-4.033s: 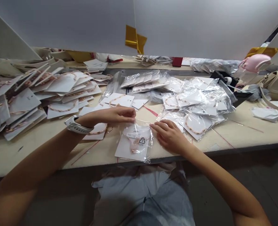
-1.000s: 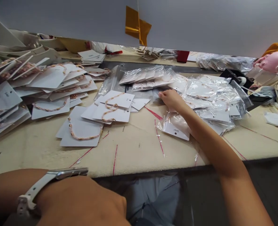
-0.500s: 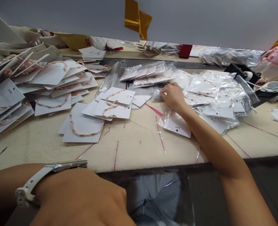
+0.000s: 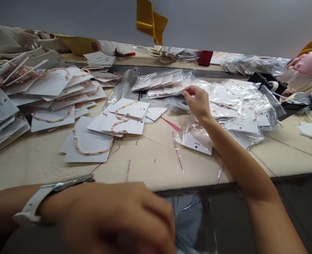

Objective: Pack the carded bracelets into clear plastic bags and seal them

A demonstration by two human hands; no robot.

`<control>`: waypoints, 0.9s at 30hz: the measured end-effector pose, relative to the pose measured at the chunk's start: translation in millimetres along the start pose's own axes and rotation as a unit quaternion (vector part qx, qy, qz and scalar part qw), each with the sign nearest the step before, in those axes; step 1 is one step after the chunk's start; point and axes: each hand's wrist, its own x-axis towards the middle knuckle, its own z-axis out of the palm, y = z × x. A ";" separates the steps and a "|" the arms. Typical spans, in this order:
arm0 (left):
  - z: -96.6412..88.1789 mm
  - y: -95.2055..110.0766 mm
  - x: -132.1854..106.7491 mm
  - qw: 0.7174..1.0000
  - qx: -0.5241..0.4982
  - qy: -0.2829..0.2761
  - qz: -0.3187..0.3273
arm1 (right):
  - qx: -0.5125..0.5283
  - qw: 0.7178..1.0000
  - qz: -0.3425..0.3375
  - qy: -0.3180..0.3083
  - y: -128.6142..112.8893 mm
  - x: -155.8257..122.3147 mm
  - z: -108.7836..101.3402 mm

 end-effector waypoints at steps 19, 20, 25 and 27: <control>-83.5 -34.3 -11.3 0.828 -0.265 0.476 -0.135 | 0.369 0.589 -0.177 -0.697 -58.7 -50.3 -9.9; -83.5 -37.4 -11.0 0.838 -0.244 0.465 -0.147 | 0.358 0.582 -0.188 -0.706 -59.7 -51.9 -7.5; -79.5 -50.2 -7.6 0.884 -0.131 0.409 -0.186 | 0.351 0.468 -0.269 -0.765 -70.2 -70.0 7.8; -78.0 -50.2 -6.7 0.888 -0.101 0.404 -0.194 | 0.354 0.401 -0.306 -0.788 -75.7 -80.6 13.6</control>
